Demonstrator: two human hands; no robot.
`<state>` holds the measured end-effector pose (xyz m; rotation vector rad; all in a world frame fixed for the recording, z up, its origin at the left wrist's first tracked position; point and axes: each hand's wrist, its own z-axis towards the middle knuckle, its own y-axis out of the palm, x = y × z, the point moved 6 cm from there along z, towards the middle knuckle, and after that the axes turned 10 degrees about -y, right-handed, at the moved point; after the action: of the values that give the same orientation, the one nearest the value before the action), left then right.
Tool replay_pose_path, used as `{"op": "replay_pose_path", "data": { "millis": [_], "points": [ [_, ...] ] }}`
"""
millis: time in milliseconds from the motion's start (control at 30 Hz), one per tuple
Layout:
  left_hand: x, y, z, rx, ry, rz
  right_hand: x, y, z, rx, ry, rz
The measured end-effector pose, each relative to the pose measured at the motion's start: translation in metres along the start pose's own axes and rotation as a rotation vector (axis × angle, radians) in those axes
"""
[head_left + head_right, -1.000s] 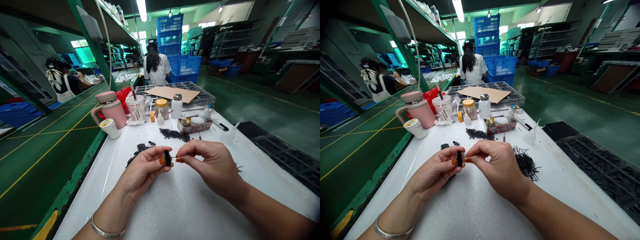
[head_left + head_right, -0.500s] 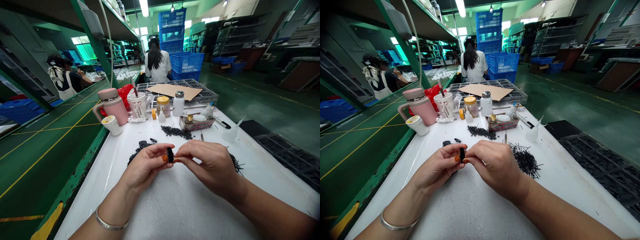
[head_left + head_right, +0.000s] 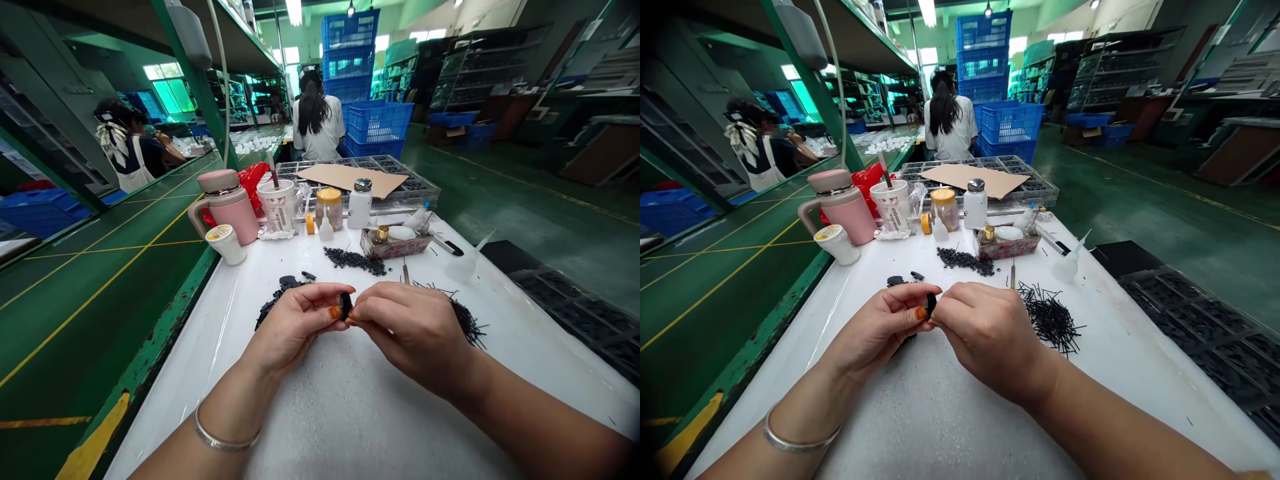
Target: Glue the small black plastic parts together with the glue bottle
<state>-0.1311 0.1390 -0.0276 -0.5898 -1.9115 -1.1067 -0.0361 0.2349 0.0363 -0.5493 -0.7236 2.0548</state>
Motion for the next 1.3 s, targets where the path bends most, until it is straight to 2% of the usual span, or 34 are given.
{"op": "replay_pose_path", "data": {
  "millis": [267, 467, 533, 567, 600, 633, 700, 733, 767, 800, 867, 967, 1033, 1067, 1100, 1233, 1267, 1300],
  "points": [
    [0.002, 0.001, 0.0, -0.007, 0.033, 0.073, 0.017, 0.003, 0.001, -0.019, 0.285, 0.303],
    [0.005, 0.0, 0.001, 0.015, 0.054, 0.142, 0.025, 0.012, -0.001, -0.045, 0.412, 0.344],
    [0.005, -0.001, 0.001, 0.026, 0.054, 0.163, 0.031, 0.007, 0.0, -0.084, 0.42, 0.337],
    [0.006, -0.003, 0.001, 0.045, 0.052, 0.17, 0.037, -0.002, 0.0, -0.07, 0.43, 0.303],
    [0.007, -0.005, 0.0, 0.071, 0.048, 0.174, 0.046, -0.018, -0.002, -0.004, 0.451, 0.237],
    [0.007, -0.008, 0.0, 0.104, 0.045, 0.175, 0.057, -0.039, -0.006, 0.105, 0.481, 0.142],
    [0.009, -0.013, -0.002, 0.169, 0.039, 0.185, 0.079, -0.093, -0.024, 0.425, 0.558, -0.099],
    [0.01, -0.015, -0.002, 0.195, 0.039, 0.195, 0.091, -0.115, -0.036, 0.514, 0.6, -0.187],
    [0.011, -0.017, -0.003, 0.217, 0.042, 0.203, 0.104, -0.131, -0.048, 0.533, 0.659, -0.248],
    [0.012, -0.018, -0.003, 0.235, 0.044, 0.207, 0.119, -0.141, -0.06, 0.486, 0.745, -0.279],
    [0.013, -0.019, -0.003, 0.259, 0.047, 0.202, 0.151, -0.137, -0.083, 0.211, 0.964, -0.195],
    [0.014, -0.018, -0.003, 0.264, 0.056, 0.191, 0.175, -0.104, -0.106, -0.212, 1.108, -0.019],
    [0.015, -0.017, -0.004, 0.262, 0.069, 0.187, 0.178, -0.088, -0.108, -0.329, 1.119, 0.002],
    [0.016, -0.017, -0.005, 0.26, 0.076, 0.184, 0.177, -0.084, -0.106, -0.313, 1.119, -0.005],
    [0.016, -0.016, -0.006, 0.259, 0.081, 0.182, 0.174, -0.083, -0.102, -0.243, 1.115, 0.0],
    [0.016, -0.013, -0.006, 0.231, 0.088, 0.178, 0.155, -0.083, -0.08, 0.311, 1.085, 0.28],
    [0.016, -0.012, -0.006, 0.218, 0.091, 0.179, 0.148, -0.08, -0.073, 0.396, 1.055, 0.371],
    [0.017, -0.011, -0.006, 0.205, 0.097, 0.179, 0.14, -0.074, -0.065, 0.427, 1.016, 0.443]
  ]
}}
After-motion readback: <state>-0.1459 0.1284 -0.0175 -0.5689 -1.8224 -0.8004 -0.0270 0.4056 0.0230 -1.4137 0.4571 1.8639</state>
